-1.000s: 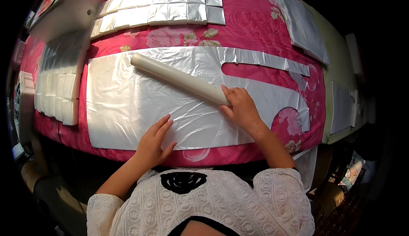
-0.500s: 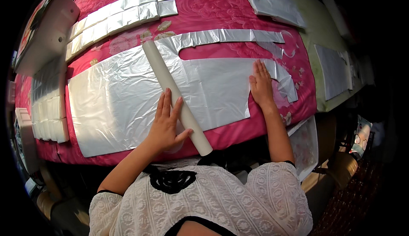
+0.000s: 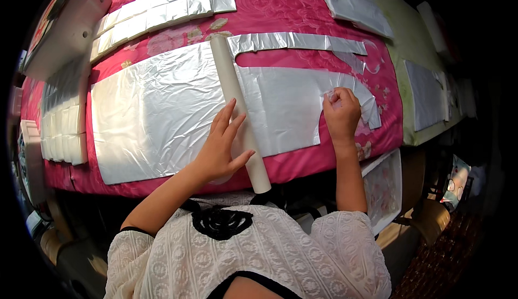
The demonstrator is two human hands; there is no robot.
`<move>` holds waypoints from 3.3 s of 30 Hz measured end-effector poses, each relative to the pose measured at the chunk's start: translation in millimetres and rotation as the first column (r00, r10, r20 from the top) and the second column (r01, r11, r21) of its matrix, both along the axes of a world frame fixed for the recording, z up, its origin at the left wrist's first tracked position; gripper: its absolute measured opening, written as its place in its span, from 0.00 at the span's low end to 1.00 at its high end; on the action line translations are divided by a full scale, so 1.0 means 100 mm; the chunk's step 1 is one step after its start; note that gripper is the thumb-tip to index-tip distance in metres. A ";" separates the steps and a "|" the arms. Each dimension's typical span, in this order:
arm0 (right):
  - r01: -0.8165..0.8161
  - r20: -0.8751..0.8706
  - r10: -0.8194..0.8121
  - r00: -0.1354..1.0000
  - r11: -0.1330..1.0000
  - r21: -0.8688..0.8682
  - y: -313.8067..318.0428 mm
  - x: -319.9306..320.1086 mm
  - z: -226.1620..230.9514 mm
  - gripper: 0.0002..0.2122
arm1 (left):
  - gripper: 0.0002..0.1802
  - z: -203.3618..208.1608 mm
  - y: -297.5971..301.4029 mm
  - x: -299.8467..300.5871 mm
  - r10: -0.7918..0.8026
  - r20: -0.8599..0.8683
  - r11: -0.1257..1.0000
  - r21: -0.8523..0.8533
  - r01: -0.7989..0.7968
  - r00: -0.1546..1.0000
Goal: The person wraps small rectangular items with clear plastic film on a pink floral bedsheet. They unroll the film, place an item on it, fold the film around the item, and set the wrapped item aside. The process repeats with multiple items.
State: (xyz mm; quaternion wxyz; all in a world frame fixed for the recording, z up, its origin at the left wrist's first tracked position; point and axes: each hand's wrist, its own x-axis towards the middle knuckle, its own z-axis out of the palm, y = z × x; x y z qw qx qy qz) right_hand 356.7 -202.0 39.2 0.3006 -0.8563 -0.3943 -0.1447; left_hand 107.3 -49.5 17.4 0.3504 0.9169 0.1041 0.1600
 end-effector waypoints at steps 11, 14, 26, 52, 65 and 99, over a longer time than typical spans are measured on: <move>-0.640 -0.338 0.627 0.702 0.764 0.087 0.24 -1.67 0.28 0.18 | 0.05 0.11 0.92 -0.71 0.117 -0.407 0.219 -0.879 -0.424 0.906; -0.449 -0.409 0.309 0.859 0.839 -0.309 0.06 -1.66 0.30 0.21 | 0.04 0.14 1.38 -1.26 0.285 -0.546 0.308 -0.726 -0.615 0.788; -0.435 -0.682 0.021 0.731 0.784 -0.443 -0.13 -1.73 -0.04 0.22 | 0.14 0.40 1.50 -1.37 0.561 -0.061 0.726 0.515 -0.456 0.826; 0.301 -0.721 0.521 -0.458 0.854 0.425 1.99 -0.36 -0.54 0.14 | 0.36 -0.40 0.26 0.06 0.190 -0.226 0.906 0.416 -0.082 0.955; 0.730 -0.722 0.676 0.143 0.421 0.539 0.89 2.59 -0.60 0.13 | 0.37 -0.34 0.24 0.08 0.170 -0.274 0.940 0.334 -0.072 0.947; -0.673 0.032 0.690 0.723 0.694 0.254 2.29 -0.88 -0.05 0.21 | 0.37 -0.43 0.22 0.05 0.240 -0.051 0.924 0.318 -0.212 0.969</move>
